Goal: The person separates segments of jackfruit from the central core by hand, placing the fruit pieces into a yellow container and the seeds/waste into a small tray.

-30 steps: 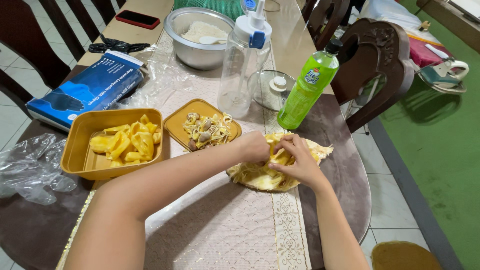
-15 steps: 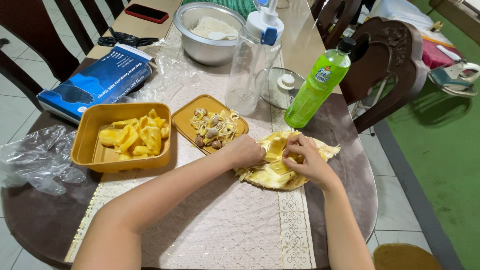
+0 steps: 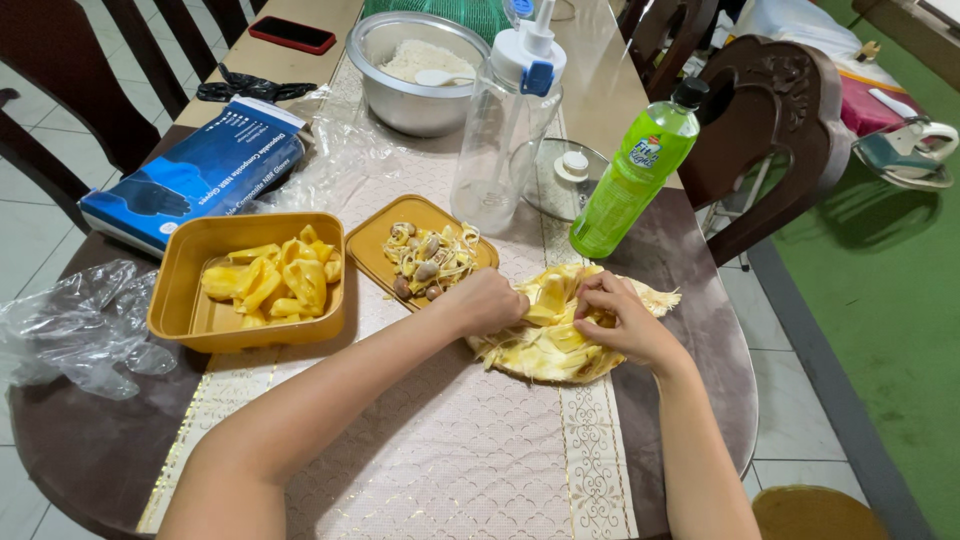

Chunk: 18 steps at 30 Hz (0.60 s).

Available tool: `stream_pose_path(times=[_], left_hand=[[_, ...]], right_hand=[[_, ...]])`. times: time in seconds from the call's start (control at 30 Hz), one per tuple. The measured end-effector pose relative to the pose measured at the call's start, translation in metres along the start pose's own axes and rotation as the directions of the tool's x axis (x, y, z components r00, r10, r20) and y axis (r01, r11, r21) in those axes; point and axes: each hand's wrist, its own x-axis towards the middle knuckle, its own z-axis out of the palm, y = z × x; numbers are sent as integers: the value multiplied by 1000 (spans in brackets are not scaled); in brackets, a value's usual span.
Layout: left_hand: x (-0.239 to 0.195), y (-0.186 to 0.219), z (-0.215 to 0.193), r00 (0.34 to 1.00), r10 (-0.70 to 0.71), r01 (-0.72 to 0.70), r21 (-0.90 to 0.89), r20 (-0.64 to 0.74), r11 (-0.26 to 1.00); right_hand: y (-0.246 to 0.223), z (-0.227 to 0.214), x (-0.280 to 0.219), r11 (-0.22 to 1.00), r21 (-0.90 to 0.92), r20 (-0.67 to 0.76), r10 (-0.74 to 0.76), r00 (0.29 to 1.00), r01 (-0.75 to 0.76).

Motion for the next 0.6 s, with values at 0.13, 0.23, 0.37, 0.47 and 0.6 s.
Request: stream_pose_path(times=[0.13,0.23,0.37,0.47,0.6], left_hand=[[-1,-3,-4,999,14,-14,3,35,1000],[0,-5,-7,999,3,-3,-9,50,1000],[-4,-5,-10,992,20,-21,6,126,1000],[-6,-7,-11,994,23,-24,10,103,1000],[-10,-9,-12,997,38,-38,-5,65,999]], right_hand=[[0,-1,0,996,52,10,69,998,-69],[0,-2,0,997,57,17,59,998,-60],[-2,-1,0,999,11,6,38,999,-38],[-2,-1,0,995,51,16,79,997,-80],[-1,-1,1,991,99,34,87,996,-90]])
